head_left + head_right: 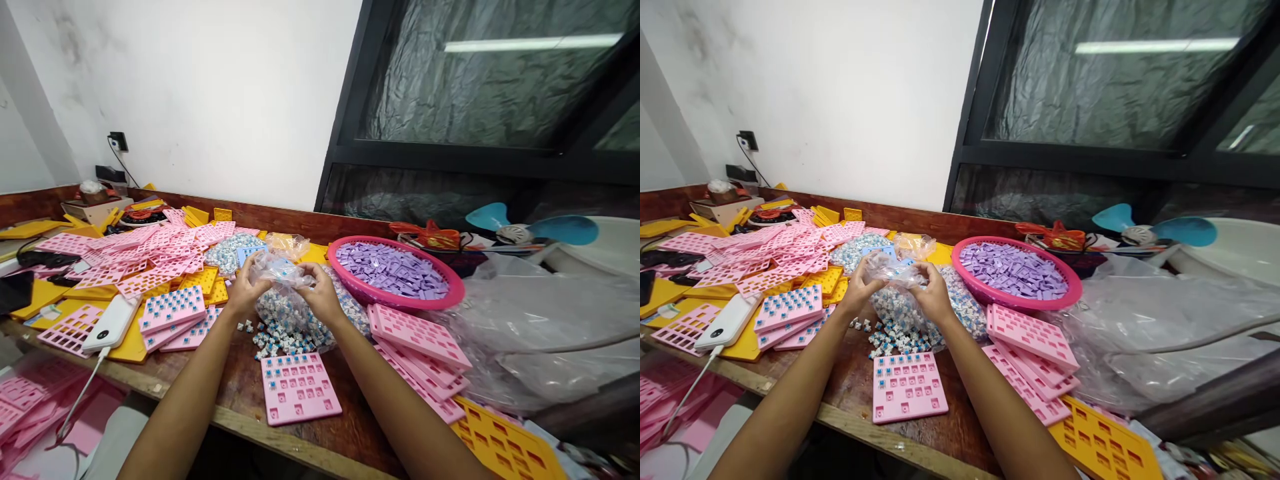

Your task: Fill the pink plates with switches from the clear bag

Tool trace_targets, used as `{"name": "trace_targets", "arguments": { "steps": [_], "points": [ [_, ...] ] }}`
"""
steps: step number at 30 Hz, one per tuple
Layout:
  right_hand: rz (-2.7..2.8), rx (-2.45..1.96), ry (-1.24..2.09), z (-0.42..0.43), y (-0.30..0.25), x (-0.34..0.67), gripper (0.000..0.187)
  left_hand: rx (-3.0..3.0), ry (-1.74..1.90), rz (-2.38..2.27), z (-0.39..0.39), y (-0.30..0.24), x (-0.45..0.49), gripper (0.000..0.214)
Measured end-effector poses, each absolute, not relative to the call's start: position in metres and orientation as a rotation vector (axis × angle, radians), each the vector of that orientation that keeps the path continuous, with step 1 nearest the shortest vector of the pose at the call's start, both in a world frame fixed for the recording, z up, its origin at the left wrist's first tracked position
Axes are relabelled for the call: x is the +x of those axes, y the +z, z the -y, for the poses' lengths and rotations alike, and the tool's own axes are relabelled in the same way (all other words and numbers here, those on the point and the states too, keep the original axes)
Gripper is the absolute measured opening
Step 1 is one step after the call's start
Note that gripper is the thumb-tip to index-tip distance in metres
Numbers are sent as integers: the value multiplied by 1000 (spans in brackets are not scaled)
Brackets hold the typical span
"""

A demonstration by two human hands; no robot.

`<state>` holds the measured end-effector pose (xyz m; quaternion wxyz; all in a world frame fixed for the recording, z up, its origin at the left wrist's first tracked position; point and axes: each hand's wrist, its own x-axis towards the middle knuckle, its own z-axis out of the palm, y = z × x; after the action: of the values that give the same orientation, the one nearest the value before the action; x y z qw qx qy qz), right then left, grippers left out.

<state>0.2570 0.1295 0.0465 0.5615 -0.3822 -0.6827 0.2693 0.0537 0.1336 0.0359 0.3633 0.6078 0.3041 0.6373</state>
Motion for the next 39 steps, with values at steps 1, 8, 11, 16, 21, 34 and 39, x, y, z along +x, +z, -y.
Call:
{"name": "trace_targets", "arguments": {
  "steps": [1,8,11,16,21,34,39],
  "points": [
    [1619,-884,615,-128,49,257,50,1598,1599,-763,-131,38,53,61],
    [1646,-905,482,-120,63,258,33,1613,1612,-804,-125,44,51,50],
    [1597,-952,481,-114,68,256,53,1617,1615,-746,-126,44,53,65],
    [1632,-878,391,-108,75,252,32,1593,1646,-813,-132,39,52,44],
    [1480,-857,554,-117,70,253,37,1689,1497,-920,-142,22,44,56],
    [2024,-1224,667,-144,25,280,28,1647,1468,-1106,-162,-4,50,41],
    [1960,-1372,607,-154,13,281,28,1665,1267,-1176,-164,-18,48,48]
  ]
}}
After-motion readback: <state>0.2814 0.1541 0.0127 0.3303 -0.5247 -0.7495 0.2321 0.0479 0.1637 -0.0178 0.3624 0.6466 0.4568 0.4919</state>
